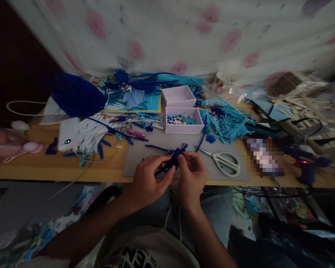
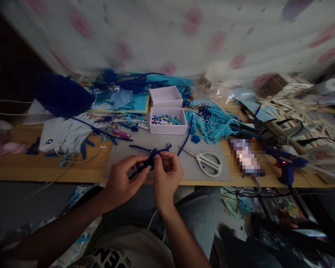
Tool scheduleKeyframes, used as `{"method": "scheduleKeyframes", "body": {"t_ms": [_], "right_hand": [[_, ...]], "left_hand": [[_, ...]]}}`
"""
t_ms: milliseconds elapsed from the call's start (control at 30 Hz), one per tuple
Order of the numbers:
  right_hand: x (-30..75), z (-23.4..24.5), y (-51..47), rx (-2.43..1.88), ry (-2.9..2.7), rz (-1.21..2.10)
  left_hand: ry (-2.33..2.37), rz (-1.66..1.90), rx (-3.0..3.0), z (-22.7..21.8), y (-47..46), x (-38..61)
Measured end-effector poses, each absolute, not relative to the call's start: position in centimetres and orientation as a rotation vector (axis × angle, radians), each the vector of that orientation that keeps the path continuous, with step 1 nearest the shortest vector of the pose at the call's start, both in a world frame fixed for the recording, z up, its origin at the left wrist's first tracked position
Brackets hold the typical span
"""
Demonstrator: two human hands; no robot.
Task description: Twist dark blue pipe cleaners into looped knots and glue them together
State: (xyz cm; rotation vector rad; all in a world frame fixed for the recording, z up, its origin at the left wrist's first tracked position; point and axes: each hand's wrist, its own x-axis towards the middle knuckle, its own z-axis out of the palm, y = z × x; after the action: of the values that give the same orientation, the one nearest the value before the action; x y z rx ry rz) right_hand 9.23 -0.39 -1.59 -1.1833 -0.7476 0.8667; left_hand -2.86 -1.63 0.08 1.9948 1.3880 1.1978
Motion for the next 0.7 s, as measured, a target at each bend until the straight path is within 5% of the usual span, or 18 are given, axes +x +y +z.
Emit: {"method": "scheduleKeyframes", "body": {"t_ms": [700], "right_hand": [[12.3, -0.6, 0.0, -1.126, -0.815, 1.294]], "left_hand": [[1.313, 1.171, 2.177, -0.6, -0.5, -4.6]]}}
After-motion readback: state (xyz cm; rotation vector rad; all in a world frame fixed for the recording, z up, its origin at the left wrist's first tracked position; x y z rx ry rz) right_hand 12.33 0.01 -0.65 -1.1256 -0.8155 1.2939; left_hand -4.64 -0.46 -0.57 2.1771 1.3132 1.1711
